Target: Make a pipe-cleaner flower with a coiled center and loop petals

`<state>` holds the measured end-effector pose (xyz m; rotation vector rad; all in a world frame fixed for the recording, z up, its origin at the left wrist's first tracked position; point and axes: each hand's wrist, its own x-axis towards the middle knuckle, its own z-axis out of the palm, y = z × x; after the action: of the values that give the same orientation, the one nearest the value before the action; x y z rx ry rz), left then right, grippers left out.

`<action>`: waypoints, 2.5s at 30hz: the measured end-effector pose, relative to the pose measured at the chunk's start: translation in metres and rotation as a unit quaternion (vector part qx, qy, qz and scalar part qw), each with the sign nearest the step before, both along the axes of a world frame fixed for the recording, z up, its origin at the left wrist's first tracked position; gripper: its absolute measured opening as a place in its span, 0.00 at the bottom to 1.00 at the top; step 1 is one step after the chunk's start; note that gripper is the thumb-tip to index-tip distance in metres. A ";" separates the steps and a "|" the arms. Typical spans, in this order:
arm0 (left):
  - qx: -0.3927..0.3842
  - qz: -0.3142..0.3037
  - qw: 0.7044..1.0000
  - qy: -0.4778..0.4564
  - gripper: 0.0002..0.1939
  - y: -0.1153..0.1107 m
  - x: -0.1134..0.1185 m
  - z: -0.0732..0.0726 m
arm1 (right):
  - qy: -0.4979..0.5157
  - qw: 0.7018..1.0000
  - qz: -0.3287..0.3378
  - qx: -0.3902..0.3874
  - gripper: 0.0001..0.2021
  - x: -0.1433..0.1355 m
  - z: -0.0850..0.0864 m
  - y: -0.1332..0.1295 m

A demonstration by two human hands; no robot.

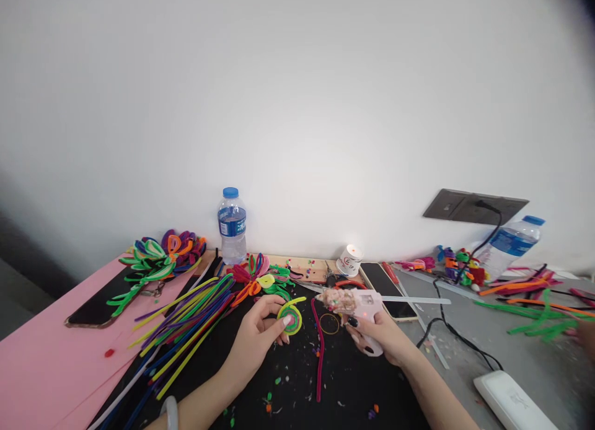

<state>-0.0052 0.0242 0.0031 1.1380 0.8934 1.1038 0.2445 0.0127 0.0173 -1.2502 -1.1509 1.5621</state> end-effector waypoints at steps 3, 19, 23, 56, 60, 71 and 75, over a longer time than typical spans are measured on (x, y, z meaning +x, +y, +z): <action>-0.004 -0.001 1.000 -0.003 0.13 0.000 0.000 0.000 | 0.008 1.000 0.025 -0.012 0.22 -0.009 -0.003 -0.002; 0.015 0.005 1.000 -0.003 0.13 -0.002 0.001 -0.002 | 0.044 0.997 0.026 -0.064 0.19 -0.032 -0.005 -0.008; 0.014 0.010 1.000 0.020 0.12 -0.004 0.001 -0.002 | 0.056 0.996 0.027 -0.070 0.19 -0.034 -0.007 -0.008; 0.091 0.017 0.993 0.073 0.08 -0.008 -0.001 0.000 | 0.063 0.993 0.053 -0.081 0.19 -0.033 -0.002 -0.009; 0.102 0.016 0.992 0.071 0.07 -0.008 -0.001 -0.001 | 0.056 0.994 0.050 -0.080 0.20 -0.031 -0.006 -0.009; 0.109 0.019 0.991 0.072 0.08 -0.007 0.000 -0.003 | 0.056 0.994 0.054 -0.076 0.19 -0.029 -0.011 -0.008; 0.106 0.025 0.991 0.076 0.09 -0.008 -0.001 -0.004 | 0.055 0.995 0.047 -0.072 0.19 -0.030 -0.011 -0.007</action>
<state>-0.0060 0.0161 -0.0012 1.3968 0.9428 1.1865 0.2148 0.0056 0.0058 -1.2006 -1.0567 1.7880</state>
